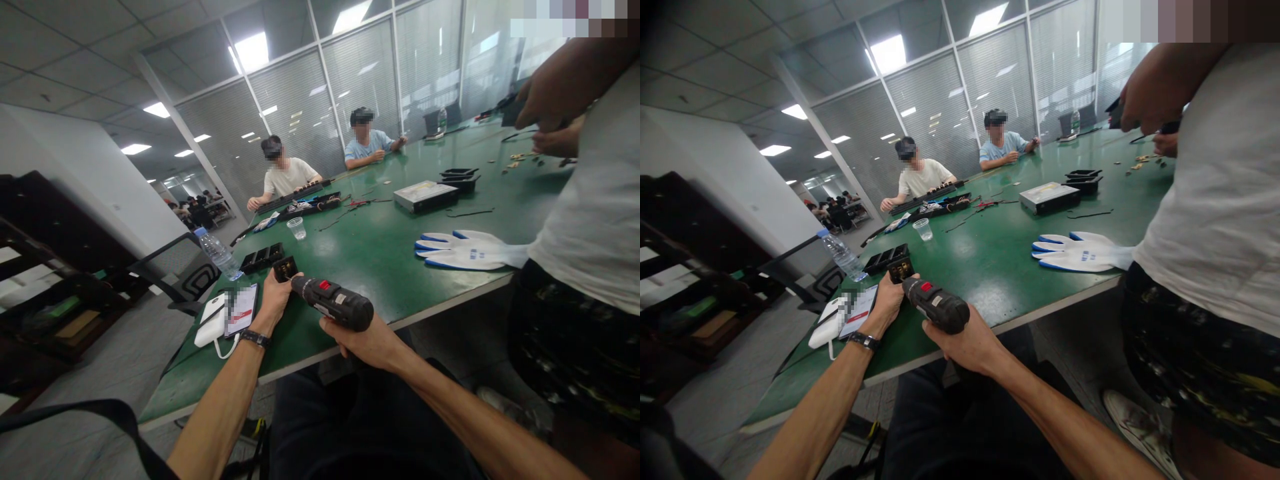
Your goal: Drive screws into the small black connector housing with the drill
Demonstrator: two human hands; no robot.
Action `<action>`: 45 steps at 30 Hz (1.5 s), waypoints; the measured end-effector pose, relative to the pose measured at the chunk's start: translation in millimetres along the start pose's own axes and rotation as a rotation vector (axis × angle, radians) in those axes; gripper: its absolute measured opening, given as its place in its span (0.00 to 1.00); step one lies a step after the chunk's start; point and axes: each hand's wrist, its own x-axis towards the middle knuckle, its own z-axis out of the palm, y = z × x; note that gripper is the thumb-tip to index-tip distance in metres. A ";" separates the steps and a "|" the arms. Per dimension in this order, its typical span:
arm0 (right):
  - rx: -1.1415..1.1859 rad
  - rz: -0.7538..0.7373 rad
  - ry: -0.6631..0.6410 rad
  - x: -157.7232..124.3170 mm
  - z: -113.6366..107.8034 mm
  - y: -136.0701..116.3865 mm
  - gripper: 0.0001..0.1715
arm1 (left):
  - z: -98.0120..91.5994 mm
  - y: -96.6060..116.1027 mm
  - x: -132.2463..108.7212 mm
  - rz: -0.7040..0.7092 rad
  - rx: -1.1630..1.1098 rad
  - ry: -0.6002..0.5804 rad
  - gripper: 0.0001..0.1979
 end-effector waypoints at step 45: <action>-0.075 -0.066 -0.019 1.3 -5.6 -6.6 0.13 | -3.8 -15.9 13.1 0.027 -0.096 -0.106 0.27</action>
